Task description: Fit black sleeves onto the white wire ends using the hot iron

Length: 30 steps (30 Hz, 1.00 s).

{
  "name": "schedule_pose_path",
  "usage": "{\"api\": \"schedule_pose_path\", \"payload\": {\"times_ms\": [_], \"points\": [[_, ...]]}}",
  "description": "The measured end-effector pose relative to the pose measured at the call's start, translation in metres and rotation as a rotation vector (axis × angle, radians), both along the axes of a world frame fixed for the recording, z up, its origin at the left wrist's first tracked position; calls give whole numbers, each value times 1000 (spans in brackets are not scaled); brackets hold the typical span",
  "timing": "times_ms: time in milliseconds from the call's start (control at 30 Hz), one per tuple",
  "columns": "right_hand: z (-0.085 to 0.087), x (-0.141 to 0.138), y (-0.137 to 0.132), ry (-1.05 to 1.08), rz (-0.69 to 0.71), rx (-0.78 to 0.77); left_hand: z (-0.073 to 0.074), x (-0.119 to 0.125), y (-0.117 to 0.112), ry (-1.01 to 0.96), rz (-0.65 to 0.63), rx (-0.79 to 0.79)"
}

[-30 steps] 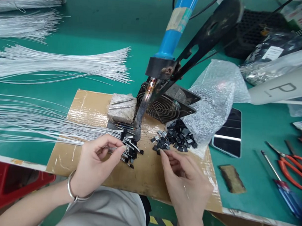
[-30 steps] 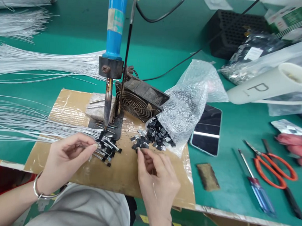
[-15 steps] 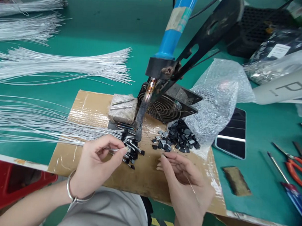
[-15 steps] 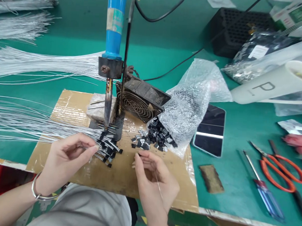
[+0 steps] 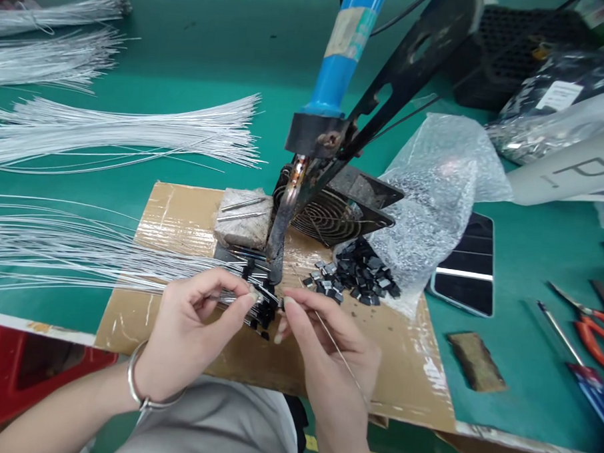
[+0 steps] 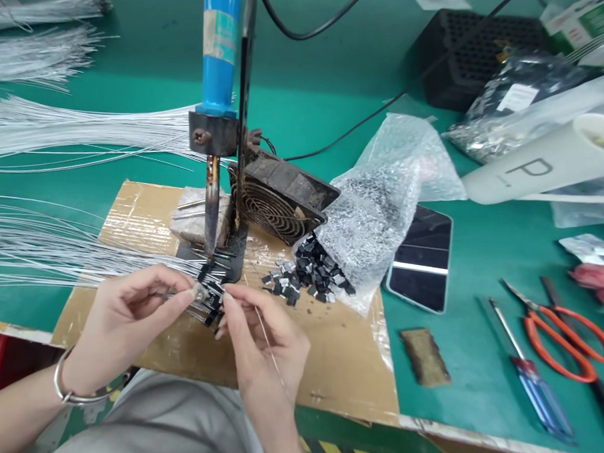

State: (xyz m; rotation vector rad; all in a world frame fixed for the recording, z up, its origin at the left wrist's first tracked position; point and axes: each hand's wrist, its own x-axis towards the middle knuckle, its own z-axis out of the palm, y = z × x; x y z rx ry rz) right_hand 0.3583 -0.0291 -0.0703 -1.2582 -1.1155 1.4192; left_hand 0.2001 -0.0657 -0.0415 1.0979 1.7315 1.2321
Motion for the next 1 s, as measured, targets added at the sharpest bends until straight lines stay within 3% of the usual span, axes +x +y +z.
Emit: {"api": "schedule_pose_path", "payload": {"times_ms": [300, 667, 833, 1000], "points": [[-1, -12, -3, 110, 56, 7, 10, -1, 5, -137, -56, -18], [-2, -11, -5, 102, 84, -11, 10, -2, 7, -114, -63, -1], [3, -13, -7, 101, 38, -94, 9, -1, 6, -126, -49, -3], [4, -14, -8, 60, 29, -55, 8, 0, 8, -136, -50, 1]]}}
